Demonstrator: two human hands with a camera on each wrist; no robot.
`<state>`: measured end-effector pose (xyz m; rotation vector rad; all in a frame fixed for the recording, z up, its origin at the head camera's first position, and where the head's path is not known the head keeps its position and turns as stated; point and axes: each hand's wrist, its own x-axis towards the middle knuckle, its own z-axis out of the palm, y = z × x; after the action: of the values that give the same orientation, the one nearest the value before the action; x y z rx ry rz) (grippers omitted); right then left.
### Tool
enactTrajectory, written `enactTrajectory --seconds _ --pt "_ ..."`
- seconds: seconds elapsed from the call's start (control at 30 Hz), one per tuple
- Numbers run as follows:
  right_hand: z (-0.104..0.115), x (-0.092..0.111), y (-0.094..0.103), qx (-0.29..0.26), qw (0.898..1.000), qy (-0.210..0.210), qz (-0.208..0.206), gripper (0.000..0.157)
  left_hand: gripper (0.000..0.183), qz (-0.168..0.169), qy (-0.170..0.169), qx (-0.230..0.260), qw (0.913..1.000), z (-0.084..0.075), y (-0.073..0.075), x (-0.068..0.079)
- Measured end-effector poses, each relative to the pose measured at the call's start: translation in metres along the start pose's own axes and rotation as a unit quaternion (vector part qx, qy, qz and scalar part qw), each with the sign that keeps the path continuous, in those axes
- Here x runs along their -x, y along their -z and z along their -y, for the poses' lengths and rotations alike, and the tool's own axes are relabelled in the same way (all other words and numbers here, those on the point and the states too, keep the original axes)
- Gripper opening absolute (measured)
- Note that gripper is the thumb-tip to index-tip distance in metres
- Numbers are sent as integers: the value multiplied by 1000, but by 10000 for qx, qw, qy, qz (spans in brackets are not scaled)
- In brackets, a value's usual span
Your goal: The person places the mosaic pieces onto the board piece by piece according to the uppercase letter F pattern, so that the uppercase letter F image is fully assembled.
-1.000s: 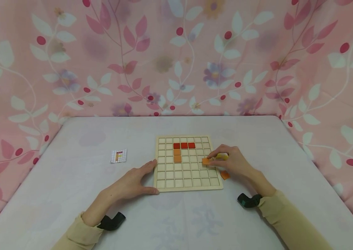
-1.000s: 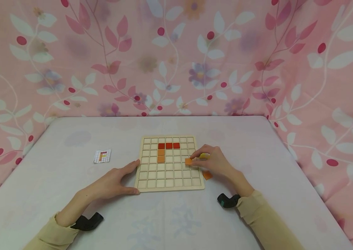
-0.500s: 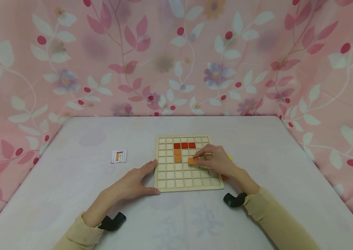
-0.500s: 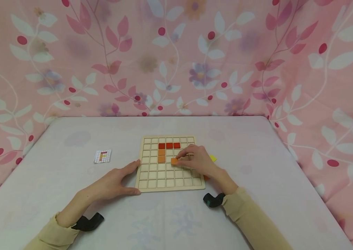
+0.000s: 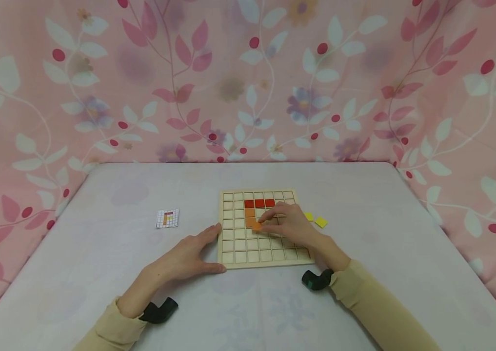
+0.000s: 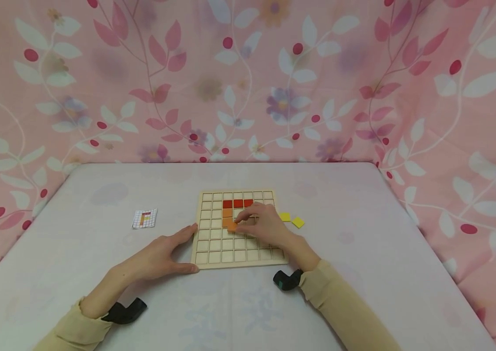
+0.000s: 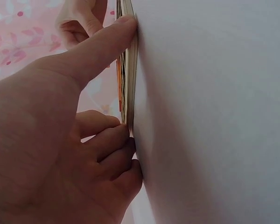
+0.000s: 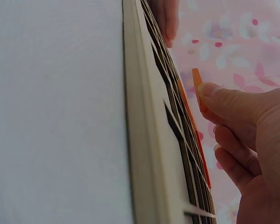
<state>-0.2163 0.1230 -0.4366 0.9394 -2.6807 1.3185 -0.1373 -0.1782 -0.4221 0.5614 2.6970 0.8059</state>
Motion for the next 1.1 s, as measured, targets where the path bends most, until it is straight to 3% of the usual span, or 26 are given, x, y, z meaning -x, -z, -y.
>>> enactTrajectory --seconds 0.57,0.8,1.1 --pt "6 -3 -10 -117 9996 -272 -21 17 102 -23 30 27 10000 2 -2 -1" --pt "7 -3 -14 -18 9993 -338 170 19 102 -63 31 52 10000 4 -1 1" --pt "3 -2 -15 -2 9999 73 71 21 101 -33 20 93 9999 2 -1 1"
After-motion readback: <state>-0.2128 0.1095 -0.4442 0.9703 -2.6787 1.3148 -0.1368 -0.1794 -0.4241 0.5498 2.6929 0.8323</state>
